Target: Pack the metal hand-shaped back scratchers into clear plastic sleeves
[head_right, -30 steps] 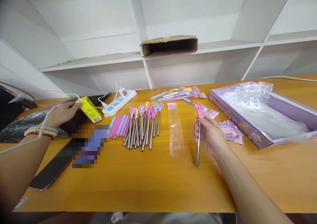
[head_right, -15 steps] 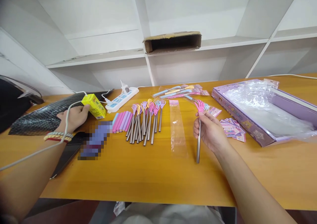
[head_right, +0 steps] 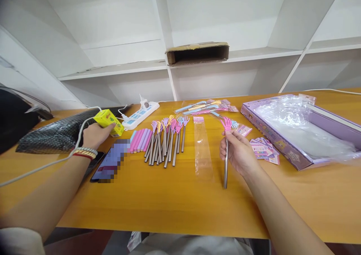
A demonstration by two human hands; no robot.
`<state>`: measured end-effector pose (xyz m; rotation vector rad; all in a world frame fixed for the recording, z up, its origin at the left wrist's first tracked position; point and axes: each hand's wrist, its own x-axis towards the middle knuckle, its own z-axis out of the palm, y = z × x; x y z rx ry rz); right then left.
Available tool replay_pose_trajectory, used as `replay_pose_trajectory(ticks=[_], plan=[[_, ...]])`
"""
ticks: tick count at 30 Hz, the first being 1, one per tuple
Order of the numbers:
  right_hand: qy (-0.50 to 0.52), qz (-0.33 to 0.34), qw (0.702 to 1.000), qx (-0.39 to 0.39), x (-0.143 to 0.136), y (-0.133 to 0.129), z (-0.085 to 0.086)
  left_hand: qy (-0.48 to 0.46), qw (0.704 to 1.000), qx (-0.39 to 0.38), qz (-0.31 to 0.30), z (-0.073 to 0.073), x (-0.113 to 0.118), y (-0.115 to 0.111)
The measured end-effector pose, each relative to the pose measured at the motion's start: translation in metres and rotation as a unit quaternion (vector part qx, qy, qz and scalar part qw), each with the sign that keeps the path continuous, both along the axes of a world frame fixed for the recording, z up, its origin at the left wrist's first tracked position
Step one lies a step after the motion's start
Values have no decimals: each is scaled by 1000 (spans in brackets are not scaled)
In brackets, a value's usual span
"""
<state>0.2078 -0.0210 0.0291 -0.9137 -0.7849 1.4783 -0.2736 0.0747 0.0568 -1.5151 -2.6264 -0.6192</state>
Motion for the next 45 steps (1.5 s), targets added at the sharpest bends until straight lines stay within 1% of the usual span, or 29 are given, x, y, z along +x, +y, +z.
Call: replay_pose_trajectory(ticks=[3,8,17,21,28,35,41,45], plan=[[-2,-1,1000,0,-1,0,0,42,999,-11,18,0,-3,-1],[-8,5,1000,3,-1,-1,-1,59,998,-5,7,-2,-6,0],[-13,-3,1000,0,-3,-2,1,16,999,5,28,0,-13,26],[-12,-3,1000,2,-3,-1,-1,3,1000,-2,24,-1,-16,30],[-21,4,1000,2,-3,-2,-1,-32,999,-9,21,-2,-14,21],[-21,1,1000,-2,-3,-1,-1,-12,1000,-14,5,5,-5,11],[-16,0,1000,-1,-4,-2,-1,-4,999,9,-34,-1,-14,2],[-14,2,1000,-1,-4,-2,-1,-26,999,-10,-41,4,-14,-2]])
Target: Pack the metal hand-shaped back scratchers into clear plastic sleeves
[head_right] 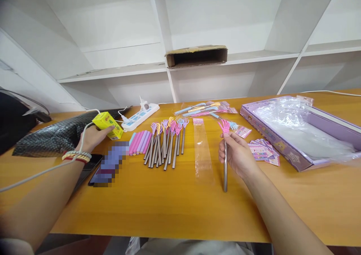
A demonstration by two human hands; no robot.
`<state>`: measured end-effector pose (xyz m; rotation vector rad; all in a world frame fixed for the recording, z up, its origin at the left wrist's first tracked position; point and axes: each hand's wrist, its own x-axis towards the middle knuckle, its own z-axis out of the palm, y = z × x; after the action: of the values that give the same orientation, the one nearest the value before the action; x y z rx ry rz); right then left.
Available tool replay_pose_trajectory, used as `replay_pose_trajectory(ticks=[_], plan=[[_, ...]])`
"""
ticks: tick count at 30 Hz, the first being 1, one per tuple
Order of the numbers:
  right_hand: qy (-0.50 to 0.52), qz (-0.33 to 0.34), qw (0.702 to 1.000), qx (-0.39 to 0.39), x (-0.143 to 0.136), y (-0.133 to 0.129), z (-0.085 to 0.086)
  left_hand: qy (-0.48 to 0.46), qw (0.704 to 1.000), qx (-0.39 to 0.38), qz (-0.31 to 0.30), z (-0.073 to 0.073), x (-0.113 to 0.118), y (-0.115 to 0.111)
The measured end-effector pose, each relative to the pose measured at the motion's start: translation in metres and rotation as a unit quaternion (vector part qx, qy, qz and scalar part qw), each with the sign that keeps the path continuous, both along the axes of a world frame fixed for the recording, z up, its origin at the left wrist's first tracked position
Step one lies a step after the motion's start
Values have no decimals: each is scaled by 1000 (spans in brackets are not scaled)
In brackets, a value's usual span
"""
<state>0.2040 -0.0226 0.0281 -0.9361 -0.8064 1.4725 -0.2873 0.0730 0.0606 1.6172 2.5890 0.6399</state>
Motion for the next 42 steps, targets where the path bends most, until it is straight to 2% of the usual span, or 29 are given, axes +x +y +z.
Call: replay_pose_trajectory(ticks=[5,8,12,15,21,25,30,32,34,37,42], plan=[[1,0,1000,-2,0,0,0,18,998,-52,28,7,7,-9],[3,5,1000,-2,0,0,-2,64,996,-37,51,3,12,-21],[-1,10,1000,0,-3,-1,-4,68,997,-14,38,-5,18,-33],[-7,12,1000,-2,-5,-1,-6,47,998,-41,30,-6,20,-25],[-11,8,1000,0,-3,1,-6,80,997,-4,-5,-13,15,8],[-6,4,1000,-6,-1,0,-5,96,995,4,-15,-16,16,11],[-3,9,1000,-9,-2,-1,-3,14,999,33,1,-11,17,-1],[-4,12,1000,-3,-2,-1,-2,-24,999,39,-11,-11,16,-3],[-4,11,1000,3,-2,-1,-2,-126,991,26,-41,-12,15,-1],[-1,5,1000,5,-1,-1,-1,-275,959,6,-73,-17,14,5],[0,9,1000,2,-1,-2,1,-316,946,23,-73,-24,21,10]])
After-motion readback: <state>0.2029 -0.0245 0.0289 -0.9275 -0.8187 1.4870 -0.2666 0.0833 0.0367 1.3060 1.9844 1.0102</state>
